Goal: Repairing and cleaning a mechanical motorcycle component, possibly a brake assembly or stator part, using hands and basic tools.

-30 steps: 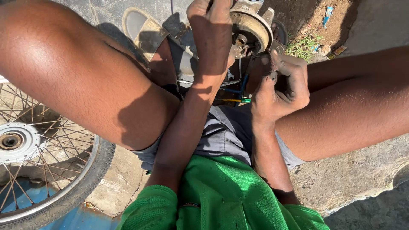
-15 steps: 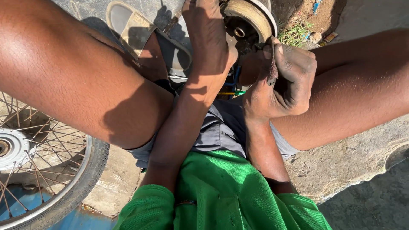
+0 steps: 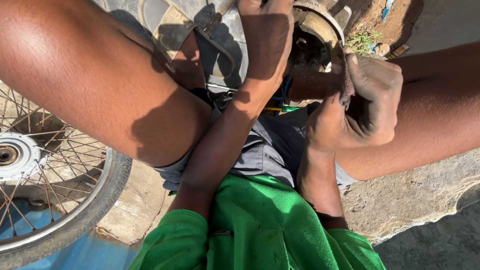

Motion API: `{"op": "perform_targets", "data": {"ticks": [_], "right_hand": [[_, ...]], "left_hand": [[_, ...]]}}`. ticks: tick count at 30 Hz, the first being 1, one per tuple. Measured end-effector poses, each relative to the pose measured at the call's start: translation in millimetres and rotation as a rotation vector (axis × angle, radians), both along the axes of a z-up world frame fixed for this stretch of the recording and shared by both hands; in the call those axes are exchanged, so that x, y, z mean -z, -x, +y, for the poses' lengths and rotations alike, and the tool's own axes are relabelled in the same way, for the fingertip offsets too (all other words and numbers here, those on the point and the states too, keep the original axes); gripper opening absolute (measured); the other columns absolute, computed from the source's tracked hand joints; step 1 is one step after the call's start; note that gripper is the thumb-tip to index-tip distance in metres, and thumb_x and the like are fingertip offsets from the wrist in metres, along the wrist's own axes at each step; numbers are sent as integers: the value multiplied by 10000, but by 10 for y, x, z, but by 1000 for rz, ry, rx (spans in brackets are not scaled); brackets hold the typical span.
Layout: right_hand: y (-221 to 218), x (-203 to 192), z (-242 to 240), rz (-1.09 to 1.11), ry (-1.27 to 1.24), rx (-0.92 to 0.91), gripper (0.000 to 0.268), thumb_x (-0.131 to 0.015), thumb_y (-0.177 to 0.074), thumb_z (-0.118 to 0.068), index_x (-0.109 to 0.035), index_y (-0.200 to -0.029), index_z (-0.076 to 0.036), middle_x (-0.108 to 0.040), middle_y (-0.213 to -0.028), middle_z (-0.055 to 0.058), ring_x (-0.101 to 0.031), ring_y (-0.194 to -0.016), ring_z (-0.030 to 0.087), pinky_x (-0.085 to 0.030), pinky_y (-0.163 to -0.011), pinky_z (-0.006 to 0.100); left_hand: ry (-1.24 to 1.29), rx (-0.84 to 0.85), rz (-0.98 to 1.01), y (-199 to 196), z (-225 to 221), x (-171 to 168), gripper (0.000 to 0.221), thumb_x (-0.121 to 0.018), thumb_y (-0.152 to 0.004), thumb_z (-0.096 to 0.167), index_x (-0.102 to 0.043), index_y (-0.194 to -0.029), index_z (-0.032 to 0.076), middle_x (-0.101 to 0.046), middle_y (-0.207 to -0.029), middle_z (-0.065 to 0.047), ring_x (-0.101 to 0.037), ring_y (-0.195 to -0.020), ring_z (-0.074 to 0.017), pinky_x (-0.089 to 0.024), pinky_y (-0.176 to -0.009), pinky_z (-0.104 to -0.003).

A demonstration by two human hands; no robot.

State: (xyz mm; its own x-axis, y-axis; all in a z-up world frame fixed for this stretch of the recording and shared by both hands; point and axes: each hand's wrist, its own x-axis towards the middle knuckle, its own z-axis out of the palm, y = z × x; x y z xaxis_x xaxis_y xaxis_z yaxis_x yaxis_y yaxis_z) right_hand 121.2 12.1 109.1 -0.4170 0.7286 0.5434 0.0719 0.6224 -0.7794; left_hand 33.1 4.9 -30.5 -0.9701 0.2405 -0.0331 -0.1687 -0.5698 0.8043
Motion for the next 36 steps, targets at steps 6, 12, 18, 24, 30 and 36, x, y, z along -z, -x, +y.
{"op": "perform_targets", "data": {"ticks": [6, 12, 18, 24, 30, 36], "right_hand": [[77, -74, 22, -159, -143, -82, 82, -688, -945, 45, -698, -1011, 91, -687, -933, 169, -641, -914, 248, -537, -793, 325], [54, -19, 87, -129, -60, -100, 141, -671, -886, 92, -717, -1018, 84, -691, -929, 163, -659, -859, 221, -532, -758, 299], [64, -33, 57, -233, -136, -141, 137, -697, -859, 128, -706, -986, 78, -660, -895, 156, -630, -852, 227, -514, -770, 325], [-391, 362, 137, -228, 43, -123, 71, -706, -928, 19, -698, -972, 75, -691, -952, 142, -665, -872, 186, -542, -768, 311], [-23, -82, 29, 27, 44, -26, 147, -770, -954, 11, -644, -916, 78, -660, -905, 118, -625, -818, 182, -537, -715, 313], [-47, 40, -20, -195, -84, -112, 94, -747, -998, 7, -689, -979, 79, -686, -955, 155, -639, -859, 214, -531, -791, 320]], "left_hand": [[61, 83, 39, 149, -28, -291, 199, -691, -1053, 97, -720, -885, -7, -618, -726, 1, -496, -626, -62, -405, -618, -281], [271, 59, 216, 93, -16, 47, 160, -689, -1009, 105, -685, -874, 19, -577, -630, 25, -484, -507, -55, -409, -510, -247], [556, 125, 575, 20, 12, 791, 153, -613, -1090, 138, -645, -960, 64, -582, -767, 9, -538, -620, -87, -467, -568, -233], [373, 111, 217, 314, -264, -138, 128, -679, -1046, 113, -669, -939, 44, -555, -697, 10, -458, -576, -69, -376, -527, -246], [396, 109, 260, 60, -225, 281, 206, -655, -1125, 181, -668, -947, 78, -594, -705, 38, -569, -582, -54, -480, -567, -231], [308, 239, 34, 86, -227, -270, 149, -701, -984, 158, -680, -910, 31, -576, -679, 27, -545, -554, -97, -462, -525, -278]]}}
